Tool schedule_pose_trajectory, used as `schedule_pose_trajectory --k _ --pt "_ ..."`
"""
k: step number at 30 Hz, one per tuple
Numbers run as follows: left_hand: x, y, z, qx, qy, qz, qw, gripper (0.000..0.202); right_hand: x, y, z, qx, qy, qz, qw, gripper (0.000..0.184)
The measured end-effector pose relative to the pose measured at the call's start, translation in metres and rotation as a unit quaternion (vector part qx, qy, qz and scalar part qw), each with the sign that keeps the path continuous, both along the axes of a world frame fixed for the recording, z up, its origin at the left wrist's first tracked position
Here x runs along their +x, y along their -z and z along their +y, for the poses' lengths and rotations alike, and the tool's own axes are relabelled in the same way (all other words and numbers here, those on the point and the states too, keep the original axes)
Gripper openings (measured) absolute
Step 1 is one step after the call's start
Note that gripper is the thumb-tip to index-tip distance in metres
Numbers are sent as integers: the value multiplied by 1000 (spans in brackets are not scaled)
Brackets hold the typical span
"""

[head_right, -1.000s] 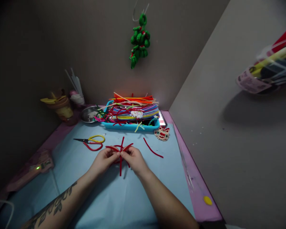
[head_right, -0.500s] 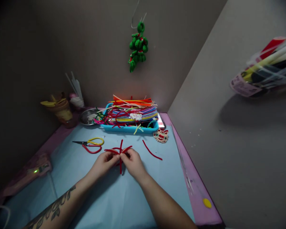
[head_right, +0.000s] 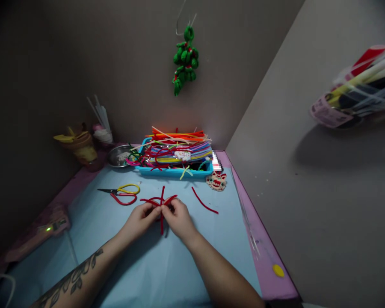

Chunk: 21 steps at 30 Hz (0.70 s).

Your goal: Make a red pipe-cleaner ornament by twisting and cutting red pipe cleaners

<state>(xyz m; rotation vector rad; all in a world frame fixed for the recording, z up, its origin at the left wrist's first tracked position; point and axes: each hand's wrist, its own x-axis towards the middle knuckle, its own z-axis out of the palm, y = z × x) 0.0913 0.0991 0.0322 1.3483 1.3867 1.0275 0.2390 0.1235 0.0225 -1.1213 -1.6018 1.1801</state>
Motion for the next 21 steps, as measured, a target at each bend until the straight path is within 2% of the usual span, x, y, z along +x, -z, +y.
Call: schedule_pose_trajectory --k 5,13,21 --pt "-1 -2 0 12 11 11 1000 33 0 -1 -2 -25 -11 53 998 13" --pt "0 -8 -2 26 38 4 999 33 -2 -4 -5 -10 -3 68 998 14" --pt "1 -8 -3 26 5 -19 999 28 -2 -6 -8 35 -2 33 999 10"
